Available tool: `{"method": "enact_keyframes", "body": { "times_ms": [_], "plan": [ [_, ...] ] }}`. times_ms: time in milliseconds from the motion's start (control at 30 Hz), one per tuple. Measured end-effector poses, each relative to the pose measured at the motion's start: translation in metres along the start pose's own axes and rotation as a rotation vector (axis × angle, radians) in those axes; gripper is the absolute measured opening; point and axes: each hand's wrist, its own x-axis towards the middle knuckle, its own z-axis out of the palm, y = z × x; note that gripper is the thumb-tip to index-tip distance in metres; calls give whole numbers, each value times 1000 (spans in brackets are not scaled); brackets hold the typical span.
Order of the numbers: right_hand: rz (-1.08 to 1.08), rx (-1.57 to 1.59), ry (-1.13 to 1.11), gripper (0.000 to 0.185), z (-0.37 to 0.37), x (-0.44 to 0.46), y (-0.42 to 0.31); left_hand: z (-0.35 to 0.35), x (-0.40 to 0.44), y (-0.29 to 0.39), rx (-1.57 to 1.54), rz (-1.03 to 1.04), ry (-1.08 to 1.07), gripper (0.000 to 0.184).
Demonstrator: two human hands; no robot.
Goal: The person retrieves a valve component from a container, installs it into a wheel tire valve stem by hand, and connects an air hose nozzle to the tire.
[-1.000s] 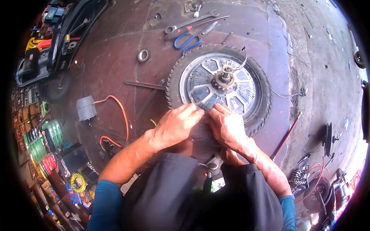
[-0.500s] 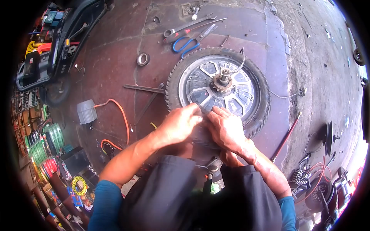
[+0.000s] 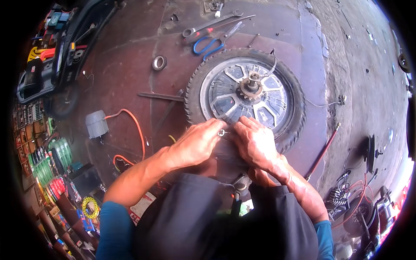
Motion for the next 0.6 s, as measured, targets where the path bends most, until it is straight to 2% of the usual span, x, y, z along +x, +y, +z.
{"method": "enact_keyframes", "body": {
  "times_ms": [167,267,300,433,533,600],
  "plan": [
    [-3,12,12,11,0,1,0,0,0,-16,437,388,70,27],
    [-6,14,14,10,1,1,2,2,3,-13,358,203,4,28],
    [-9,11,15,10,2,1,2,4,5,-8,232,106,49,20],
    [1,14,10,10,1,1,2,10,11,-10,-325,-239,23,17],
    [12,11,-13,10,0,1,1,-6,19,1,-559,-574,-147,21],
    [18,10,-27,11,-1,1,0,-18,25,12,-656,-737,-185,20]
  ]
}}
